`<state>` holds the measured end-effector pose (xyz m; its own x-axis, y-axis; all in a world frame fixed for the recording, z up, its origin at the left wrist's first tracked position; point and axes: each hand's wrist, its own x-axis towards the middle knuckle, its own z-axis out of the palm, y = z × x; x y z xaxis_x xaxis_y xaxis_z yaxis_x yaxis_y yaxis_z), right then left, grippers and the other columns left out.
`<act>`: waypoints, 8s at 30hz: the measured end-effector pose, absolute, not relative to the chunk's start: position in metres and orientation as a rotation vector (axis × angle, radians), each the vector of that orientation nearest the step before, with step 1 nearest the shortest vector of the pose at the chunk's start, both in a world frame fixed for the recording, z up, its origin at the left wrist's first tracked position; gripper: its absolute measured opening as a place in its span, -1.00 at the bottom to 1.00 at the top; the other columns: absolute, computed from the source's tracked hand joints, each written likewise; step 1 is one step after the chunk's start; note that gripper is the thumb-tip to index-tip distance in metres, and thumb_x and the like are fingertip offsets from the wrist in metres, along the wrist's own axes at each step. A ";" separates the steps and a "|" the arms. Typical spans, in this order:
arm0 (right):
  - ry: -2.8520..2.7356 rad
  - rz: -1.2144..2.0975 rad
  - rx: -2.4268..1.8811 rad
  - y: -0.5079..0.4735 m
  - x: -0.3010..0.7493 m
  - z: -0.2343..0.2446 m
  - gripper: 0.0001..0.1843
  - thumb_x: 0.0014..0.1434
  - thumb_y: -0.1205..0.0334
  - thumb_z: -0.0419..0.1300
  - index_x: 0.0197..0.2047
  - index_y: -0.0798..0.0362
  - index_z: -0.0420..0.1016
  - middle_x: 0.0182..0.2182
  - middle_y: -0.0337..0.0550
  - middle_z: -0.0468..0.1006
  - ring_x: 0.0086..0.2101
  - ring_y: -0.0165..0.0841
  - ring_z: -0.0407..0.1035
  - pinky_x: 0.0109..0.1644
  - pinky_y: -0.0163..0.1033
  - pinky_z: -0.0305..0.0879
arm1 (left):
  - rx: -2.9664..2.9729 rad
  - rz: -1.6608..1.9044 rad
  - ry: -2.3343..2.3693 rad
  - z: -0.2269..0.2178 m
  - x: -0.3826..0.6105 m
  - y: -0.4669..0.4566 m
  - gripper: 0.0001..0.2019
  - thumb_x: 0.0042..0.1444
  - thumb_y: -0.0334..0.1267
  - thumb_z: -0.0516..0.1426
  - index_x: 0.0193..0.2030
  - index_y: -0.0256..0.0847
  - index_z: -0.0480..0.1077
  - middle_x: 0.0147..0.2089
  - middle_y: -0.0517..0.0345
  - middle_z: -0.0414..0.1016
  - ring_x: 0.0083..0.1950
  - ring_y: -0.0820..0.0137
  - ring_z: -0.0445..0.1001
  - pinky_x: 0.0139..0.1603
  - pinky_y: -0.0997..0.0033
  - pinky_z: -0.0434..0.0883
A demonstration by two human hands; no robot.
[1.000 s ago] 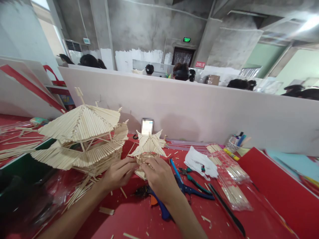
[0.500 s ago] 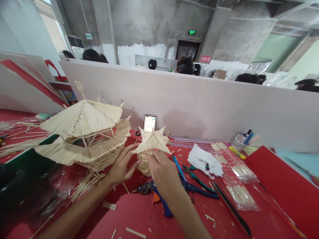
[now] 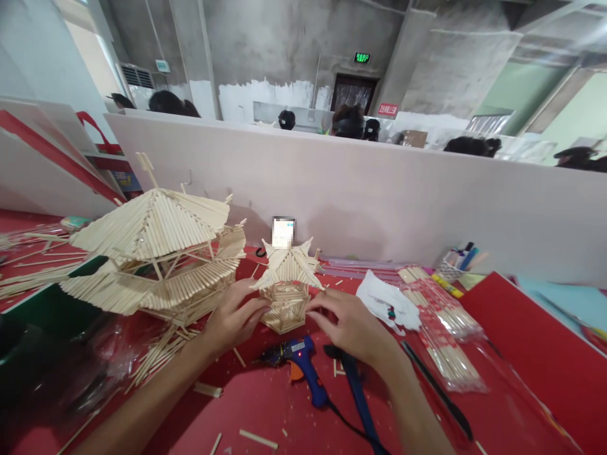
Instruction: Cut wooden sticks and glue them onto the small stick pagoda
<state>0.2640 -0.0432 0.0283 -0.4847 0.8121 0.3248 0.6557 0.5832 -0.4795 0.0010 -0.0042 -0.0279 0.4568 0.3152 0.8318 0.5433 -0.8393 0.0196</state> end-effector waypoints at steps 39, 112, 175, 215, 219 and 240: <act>-1.783 0.440 -1.112 -0.016 0.242 -0.032 -0.81 0.26 0.14 0.21 -0.08 -0.02 0.54 -0.14 -0.08 0.56 -0.10 -0.22 0.50 0.04 -0.05 0.45 | -2.656 -1.319 -0.892 -0.029 0.001 -0.012 -0.63 0.12 -0.52 0.06 0.01 -0.14 0.47 0.10 -0.12 0.38 0.13 0.14 0.40 0.07 0.09 0.47; -2.348 0.739 -1.570 -0.024 0.292 0.003 -0.67 0.23 0.06 0.18 -0.49 0.06 0.44 -0.54 -0.21 0.50 -0.48 -0.36 0.33 -0.40 -0.29 0.09 | -3.242 0.114 -1.099 0.016 -0.032 -0.002 -0.88 0.14 -0.35 0.13 -0.42 -0.18 0.41 -0.45 0.18 0.50 -0.44 0.40 0.41 -0.45 0.45 0.14; -2.189 0.161 -1.196 -0.030 0.245 -0.006 -0.82 0.38 0.23 0.05 -0.15 -0.05 0.49 -0.22 -0.11 0.58 -0.16 -0.21 0.45 -0.08 -0.13 0.35 | -3.004 -1.196 -0.945 -0.008 -0.005 -0.009 -0.83 0.30 -0.36 0.05 -0.02 -0.21 0.39 -0.13 0.04 0.61 -0.17 0.37 0.60 -0.12 0.44 0.48; -2.108 0.192 -1.227 -0.030 0.243 -0.009 -0.87 0.33 0.29 0.14 -0.14 -0.04 0.52 -0.21 -0.14 0.59 -0.16 -0.27 0.47 -0.06 -0.21 0.34 | -3.157 -0.991 -0.965 -0.001 -0.007 -0.009 -0.73 0.32 -0.34 0.00 0.07 -0.18 0.43 -0.04 0.01 0.60 -0.07 0.35 0.57 -0.05 0.43 0.44; -2.105 0.199 -1.208 -0.028 0.245 -0.012 -0.86 0.34 0.29 0.12 -0.15 -0.02 0.51 -0.22 -0.12 0.59 -0.16 -0.26 0.47 -0.06 -0.20 0.33 | -3.358 -0.662 -1.113 0.016 -0.016 -0.006 -0.81 0.26 -0.34 0.02 -0.18 -0.22 0.47 -0.24 0.09 0.59 -0.25 0.40 0.53 -0.20 0.48 0.38; -2.836 0.474 -1.186 -0.078 0.165 -0.006 -0.81 0.35 0.21 0.09 -0.18 0.07 0.51 -0.21 -0.08 0.64 -0.27 -0.24 0.51 -0.35 -0.26 0.12 | -2.620 0.948 -1.900 0.044 -0.039 -0.023 -0.72 -0.08 -0.44 0.18 -0.18 -0.30 0.57 -0.22 -0.19 0.65 -0.18 0.11 0.62 -0.21 0.28 0.50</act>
